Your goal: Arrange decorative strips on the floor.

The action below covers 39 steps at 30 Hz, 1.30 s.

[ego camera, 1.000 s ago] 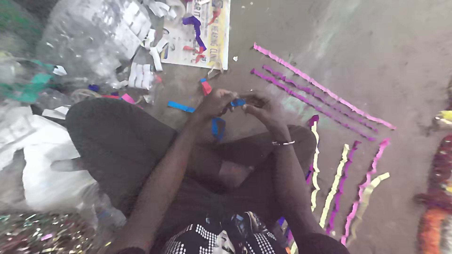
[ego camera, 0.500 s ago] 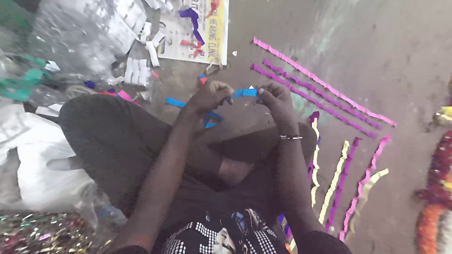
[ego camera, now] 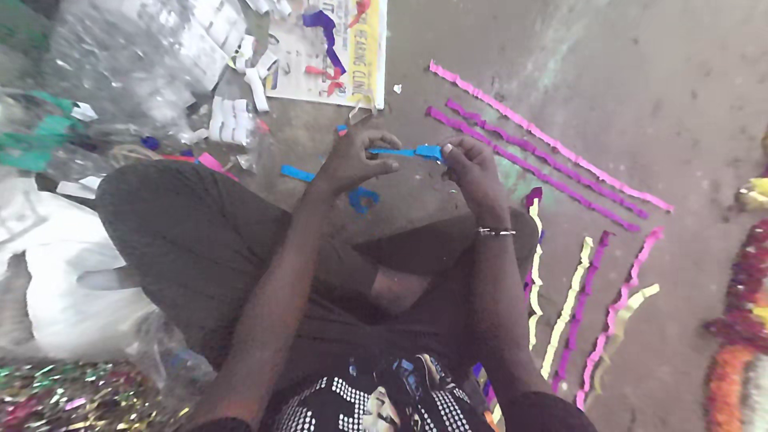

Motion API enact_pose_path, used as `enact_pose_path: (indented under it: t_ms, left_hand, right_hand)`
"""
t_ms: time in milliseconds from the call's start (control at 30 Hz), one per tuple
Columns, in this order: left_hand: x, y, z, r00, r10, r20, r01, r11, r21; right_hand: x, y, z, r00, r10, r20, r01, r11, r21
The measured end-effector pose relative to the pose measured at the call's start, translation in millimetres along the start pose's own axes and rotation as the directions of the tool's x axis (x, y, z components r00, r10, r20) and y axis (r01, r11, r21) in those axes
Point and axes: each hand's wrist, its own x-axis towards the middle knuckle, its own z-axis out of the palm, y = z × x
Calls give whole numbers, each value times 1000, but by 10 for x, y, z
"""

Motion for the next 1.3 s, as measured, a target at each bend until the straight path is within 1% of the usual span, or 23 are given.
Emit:
enact_pose_path:
  t_ms: [100,167,300,367,433,567,633,700,767,800,833,867,900,933,967,1000,1033,1100,1133,1167,1200,1233,1300]
  left_hand:
    - [7,-33,25,997,52,-53,-42,985,169]
    - [14,-23,41,992,66,-103,-44,978,203]
    - [8,8,49,972,63,-225,-10,973,229]
    - [12,-17,22,966,90,-243,-25,966,259]
    - [23,-52,7,962,99,-254,-31,964,262]
    - [31,-63,17,945,81,-317,13,959,284]
    - [34,-77,0,933,61,-354,50,953,298]
    - [36,-78,-20,923,45,-382,75,953,294]
    - [42,-76,-19,923,56,-381,50,964,262]
    - [38,-69,-11,927,67,-370,22,972,232]
    - [31,-62,4,933,77,-352,-6,980,199]
    - [27,-54,23,939,78,-336,-20,985,172]
    - [27,-51,44,946,72,-318,-22,987,158]
    - [28,-50,68,953,73,-295,-27,987,156]
    - [24,-49,93,960,78,-270,-33,985,167]
    - [19,-62,117,966,95,-240,-51,982,181]
    - [14,-79,139,971,114,-212,-74,979,188]
    - [10,-93,166,975,145,-167,-109,972,208]
    - [7,-88,161,977,156,-144,-121,966,228]
    - [2,-80,153,977,166,-133,-128,959,252]
    - [-6,-71,142,976,173,-132,-131,952,277]
    - [-11,-58,136,975,173,-139,-124,945,302]
    - [-10,-24,136,978,143,-155,-84,939,333]
  right_hand:
    - [5,2,3,1000,24,11,-24,1000,17]
    - [14,24,1,999,27,40,-29,999,46]
    - [-8,-17,22,996,31,84,-32,999,13]
    - [-9,-30,31,993,46,105,-47,999,11]
    - [8,-13,35,991,28,131,-32,999,24]
    - [2,-13,18,989,0,145,5,1000,-28]
    - [-5,4,17,989,-40,143,39,999,10]
    - [-8,22,7,986,-72,149,57,993,102]
    - [-15,16,2,990,-69,127,45,981,189]
    - [-13,9,6,992,-63,105,43,983,176]
    - [-2,16,12,994,-68,86,59,992,108]
    - [13,29,22,993,-94,70,97,995,-32]
    - [27,28,49,990,-129,59,139,961,-238]
    - [33,6,93,987,-148,64,161,884,-438]
    - [32,-27,165,984,-160,74,174,815,-553]
    - [26,-61,240,983,-154,97,182,786,-591]
    - [23,-64,311,983,-133,128,181,824,-537]
    - [30,-38,400,979,-127,161,179,912,-370]
    - [38,-18,431,981,-138,136,172,945,-280]
    - [47,-20,465,988,-133,72,145,969,-199]
    - [56,-28,487,994,-105,11,106,986,-128]
    - [66,-36,476,998,-59,-20,58,996,-60]
    - [80,8,385,999,25,-38,-25,999,23]
